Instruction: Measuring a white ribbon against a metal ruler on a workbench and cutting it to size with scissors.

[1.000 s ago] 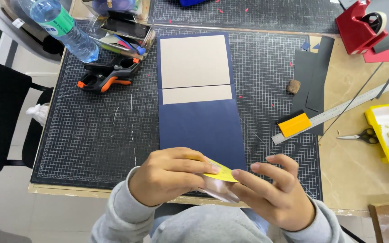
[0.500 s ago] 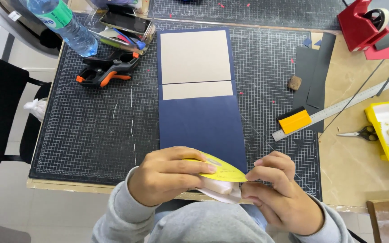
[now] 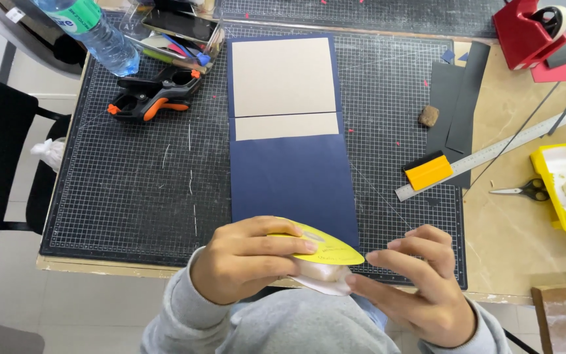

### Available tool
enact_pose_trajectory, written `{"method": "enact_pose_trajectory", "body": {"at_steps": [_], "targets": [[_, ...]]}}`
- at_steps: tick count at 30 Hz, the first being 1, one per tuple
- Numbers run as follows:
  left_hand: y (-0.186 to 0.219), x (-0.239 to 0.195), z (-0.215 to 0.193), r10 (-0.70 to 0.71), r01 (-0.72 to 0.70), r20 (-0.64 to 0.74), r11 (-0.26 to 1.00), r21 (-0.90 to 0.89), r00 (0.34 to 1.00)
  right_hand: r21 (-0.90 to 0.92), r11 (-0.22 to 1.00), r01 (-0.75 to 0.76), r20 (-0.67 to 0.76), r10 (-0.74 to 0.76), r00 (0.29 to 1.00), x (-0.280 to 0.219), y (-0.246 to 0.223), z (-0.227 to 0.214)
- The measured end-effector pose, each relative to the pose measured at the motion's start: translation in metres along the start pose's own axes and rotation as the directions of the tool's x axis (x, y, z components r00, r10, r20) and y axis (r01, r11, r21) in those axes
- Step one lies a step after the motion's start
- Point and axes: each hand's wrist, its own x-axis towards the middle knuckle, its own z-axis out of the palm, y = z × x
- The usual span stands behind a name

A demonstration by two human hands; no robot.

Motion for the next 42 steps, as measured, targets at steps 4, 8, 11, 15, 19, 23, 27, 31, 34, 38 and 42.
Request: {"method": "enact_pose_trajectory", "body": {"at_steps": [4,8,11,15,19,23,27,31,34,38,42], "targets": [[0.008,0.003,-0.002,0.035,-0.040,0.058,0.995,0.097,0.998,-0.089,0.995,0.045,0.055,-0.041,0.998,0.006,-0.003,0.001],[0.019,0.000,0.001,0.041,-0.055,0.089,0.985,0.164,0.995,-0.028,1.000,0.010,0.025,-0.009,1.000,0.010,-0.013,0.006],[0.023,-0.002,0.004,0.023,-0.040,0.072,0.969,0.245,0.997,0.033,0.997,-0.063,0.008,0.063,0.998,0.005,-0.015,0.012],[0.021,-0.002,0.003,0.022,-0.037,0.085,0.983,0.181,0.996,-0.010,0.999,0.031,0.022,-0.030,0.999,0.008,-0.012,0.010],[0.021,0.006,-0.005,0.041,-0.049,0.102,0.996,0.074,0.994,0.088,0.989,0.118,0.101,-0.126,0.987,0.027,-0.009,0.002],[0.021,0.007,-0.003,0.036,-0.040,0.077,0.998,0.053,0.996,0.179,0.974,0.137,0.129,-0.161,0.979,0.038,-0.007,0.003],[0.018,-0.001,0.000,-0.019,0.018,0.059,1.000,0.003,0.998,0.324,0.940,0.107,0.169,-0.169,0.971,0.032,-0.007,0.010],[0.027,0.007,-0.009,-0.057,0.058,0.016,0.987,-0.149,0.998,0.501,0.865,0.035,0.208,-0.160,0.965,0.009,0.001,0.022],[0.029,0.003,-0.012,-0.003,0.009,0.071,0.997,-0.077,0.997,0.545,0.838,0.025,0.027,-0.047,0.999,0.000,-0.004,0.023],[0.023,0.009,-0.008,0.023,-0.021,0.032,0.999,-0.044,0.999,0.476,0.873,0.107,-0.064,-0.086,0.994,0.002,-0.002,0.011],[0.022,0.011,-0.003,0.041,-0.038,0.031,0.997,-0.073,0.999,0.385,0.915,0.123,-0.050,-0.113,0.992,0.009,-0.007,0.007]]}}
